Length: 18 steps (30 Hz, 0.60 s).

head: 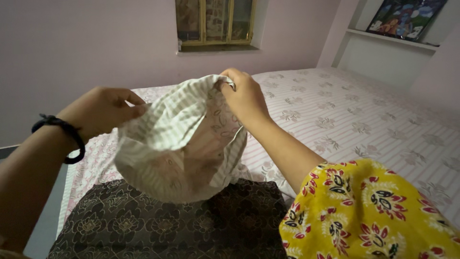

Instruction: The person folds several fabric items by hand and inserts them into a decorative pillowcase on a bed.

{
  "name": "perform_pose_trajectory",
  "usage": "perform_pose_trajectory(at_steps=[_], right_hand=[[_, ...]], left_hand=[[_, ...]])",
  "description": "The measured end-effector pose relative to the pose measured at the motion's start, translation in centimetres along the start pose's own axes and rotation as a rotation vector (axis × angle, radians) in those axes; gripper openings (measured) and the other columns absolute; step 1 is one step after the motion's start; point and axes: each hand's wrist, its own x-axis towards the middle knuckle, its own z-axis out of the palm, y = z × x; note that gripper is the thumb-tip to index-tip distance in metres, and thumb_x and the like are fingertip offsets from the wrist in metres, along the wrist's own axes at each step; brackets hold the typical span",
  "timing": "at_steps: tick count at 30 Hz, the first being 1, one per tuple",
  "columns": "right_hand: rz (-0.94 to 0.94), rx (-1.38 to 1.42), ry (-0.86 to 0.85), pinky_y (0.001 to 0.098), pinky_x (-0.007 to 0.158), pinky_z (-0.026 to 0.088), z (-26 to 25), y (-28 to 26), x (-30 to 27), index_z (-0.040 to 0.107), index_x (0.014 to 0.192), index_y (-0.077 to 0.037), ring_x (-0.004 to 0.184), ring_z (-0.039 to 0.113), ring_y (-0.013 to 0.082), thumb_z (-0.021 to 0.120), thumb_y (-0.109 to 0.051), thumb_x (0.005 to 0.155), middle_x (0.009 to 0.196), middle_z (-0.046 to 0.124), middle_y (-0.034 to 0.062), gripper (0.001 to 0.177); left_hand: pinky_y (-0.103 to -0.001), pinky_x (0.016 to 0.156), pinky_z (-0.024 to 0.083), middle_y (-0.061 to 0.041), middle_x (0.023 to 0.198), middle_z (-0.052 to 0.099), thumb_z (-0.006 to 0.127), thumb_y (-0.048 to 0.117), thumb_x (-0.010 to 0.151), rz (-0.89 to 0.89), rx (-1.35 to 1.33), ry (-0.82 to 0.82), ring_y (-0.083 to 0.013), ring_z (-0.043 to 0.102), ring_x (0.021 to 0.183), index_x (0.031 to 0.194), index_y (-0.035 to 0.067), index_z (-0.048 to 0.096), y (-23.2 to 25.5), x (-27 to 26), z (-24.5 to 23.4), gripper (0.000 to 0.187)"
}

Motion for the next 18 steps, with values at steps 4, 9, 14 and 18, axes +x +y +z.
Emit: perform_pose_trajectory(at_steps=[4,9,14,18], right_hand=[[0.208,-0.024,-0.151,0.0354,0.073,0.055,-0.1,-0.3,-0.3,0.067,0.119,-0.013,0.077,0.07,0.0187,0.054,-0.015,0.097,0.11,0.074,0.0107,0.025],[0.074,0.091,-0.336,0.0365,0.082,0.057,-0.8,2.4,-0.3,0.068,0.118,-0.008,0.088,0.068,0.0216,0.05,-0.007,0.085,0.119,0.073,0.0082,0.038],[0.104,0.119,-0.603,0.0335,0.095,0.056,0.5,1.5,-0.6,0.075,0.115,-0.005,0.105,0.072,0.0218,0.056,-0.032,0.094,0.115,0.079,0.0116,0.04],[-0.003,0.265,-0.56,0.0377,0.096,0.053,2.2,-3.4,-1.4,0.056,0.134,-0.007,0.116,0.065,0.0245,0.066,-0.046,0.093,0.124,0.068,0.0117,0.058]], left_hand=[[-0.033,0.07,0.064,-0.013,0.114,0.076,0.07,0.007,0.087,-0.09,-0.251,0.048,-0.0197,0.073,0.079,0.128,0.009,0.068,-1.6,1.3,0.4,0.04],[-0.031,0.061,0.051,-0.019,0.117,0.071,0.052,0.005,0.102,-0.278,-0.574,0.292,-0.0175,0.059,0.07,0.135,0.008,0.067,-2.8,0.9,-0.3,0.036],[-0.028,0.054,0.052,-0.013,0.119,0.071,0.05,0.01,0.102,-0.207,-0.715,0.157,-0.0165,0.058,0.066,0.133,0.01,0.064,2.0,-1.7,-1.0,0.034],[-0.028,0.056,0.06,-0.011,0.116,0.069,0.047,0.017,0.104,-0.139,-0.631,0.039,-0.0174,0.067,0.069,0.131,0.012,0.062,7.0,-3.8,-0.8,0.031]])
